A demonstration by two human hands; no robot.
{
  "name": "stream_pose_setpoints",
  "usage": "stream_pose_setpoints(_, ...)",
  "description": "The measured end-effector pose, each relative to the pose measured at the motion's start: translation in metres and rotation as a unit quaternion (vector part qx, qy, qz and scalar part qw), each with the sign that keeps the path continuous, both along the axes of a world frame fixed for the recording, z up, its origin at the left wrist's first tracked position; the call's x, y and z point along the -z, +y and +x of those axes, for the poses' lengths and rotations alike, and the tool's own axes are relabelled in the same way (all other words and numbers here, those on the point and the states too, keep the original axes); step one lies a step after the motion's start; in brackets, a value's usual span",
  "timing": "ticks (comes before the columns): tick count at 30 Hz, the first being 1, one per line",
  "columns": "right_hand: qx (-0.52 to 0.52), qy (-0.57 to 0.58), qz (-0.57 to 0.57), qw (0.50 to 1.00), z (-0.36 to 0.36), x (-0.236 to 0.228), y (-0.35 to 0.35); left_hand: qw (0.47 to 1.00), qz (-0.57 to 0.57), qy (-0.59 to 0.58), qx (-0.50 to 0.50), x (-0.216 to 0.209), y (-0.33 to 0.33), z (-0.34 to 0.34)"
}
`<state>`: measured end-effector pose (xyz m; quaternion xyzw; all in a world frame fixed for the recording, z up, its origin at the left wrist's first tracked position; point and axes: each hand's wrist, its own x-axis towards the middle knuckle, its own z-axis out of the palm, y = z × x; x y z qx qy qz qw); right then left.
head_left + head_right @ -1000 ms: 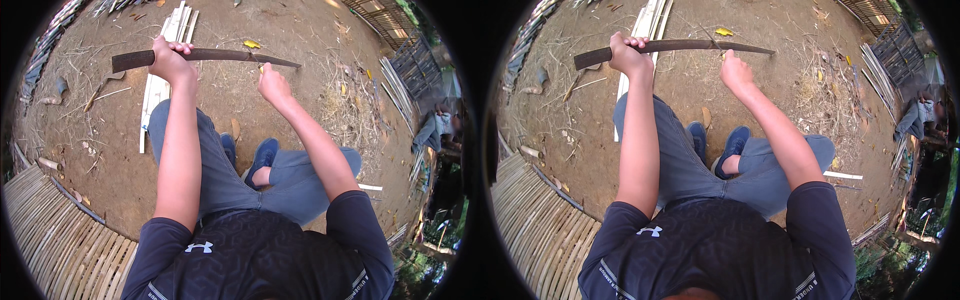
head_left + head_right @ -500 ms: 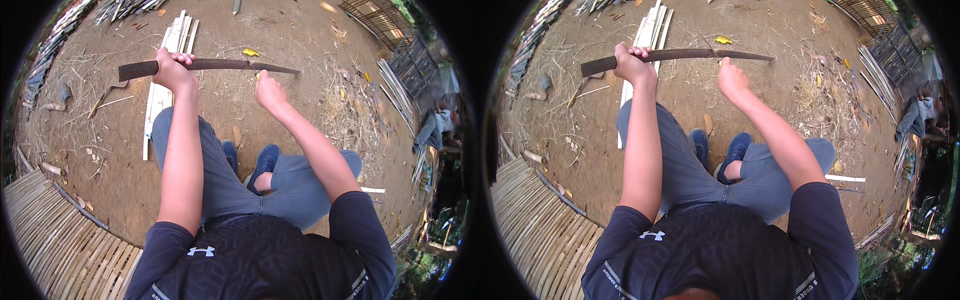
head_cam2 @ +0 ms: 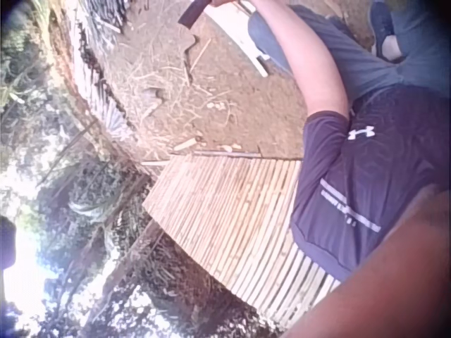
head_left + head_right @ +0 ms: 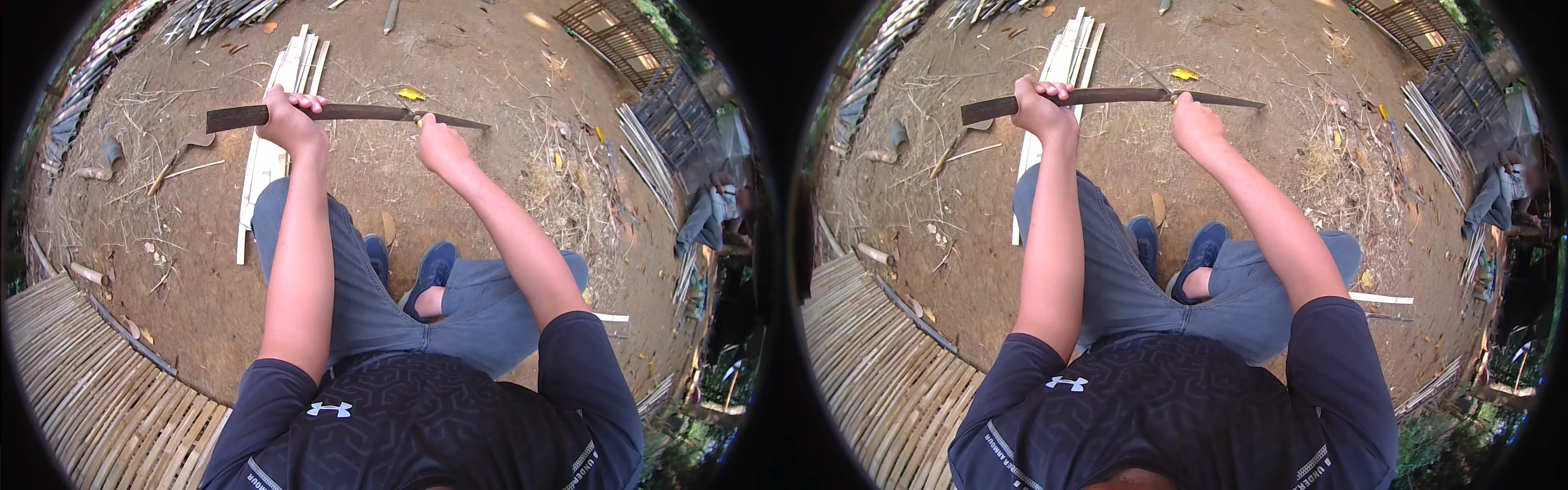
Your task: The person shaves and smooths a long piece of bamboo using a knife while sitting in an outdoor yard.
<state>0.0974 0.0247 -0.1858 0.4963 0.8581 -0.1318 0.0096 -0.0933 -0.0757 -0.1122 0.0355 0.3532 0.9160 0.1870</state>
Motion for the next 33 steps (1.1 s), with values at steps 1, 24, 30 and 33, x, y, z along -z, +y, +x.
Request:
stream_pose_setpoints(1,-0.006,0.006,0.006,1.0,0.002,-0.001,0.001,1.0,0.001,0.016,0.01,0.0,-0.002,0.002)
stream_pose_setpoints(24,0.05,0.016,-0.079,0.995,0.025,-0.024,-0.035,0.992,0.043,0.114,0.019,-0.006,-0.004,0.016)
stream_pose_setpoints(30,0.063,0.021,-0.068,0.996,0.054,0.0,-0.001,0.98,0.049,0.183,0.06,0.0,-0.004,0.017)
stream_pose_setpoints(33,0.043,0.023,-0.073,0.996,0.049,-0.006,-0.006,0.982,0.052,0.175,0.054,0.006,-0.003,0.014)
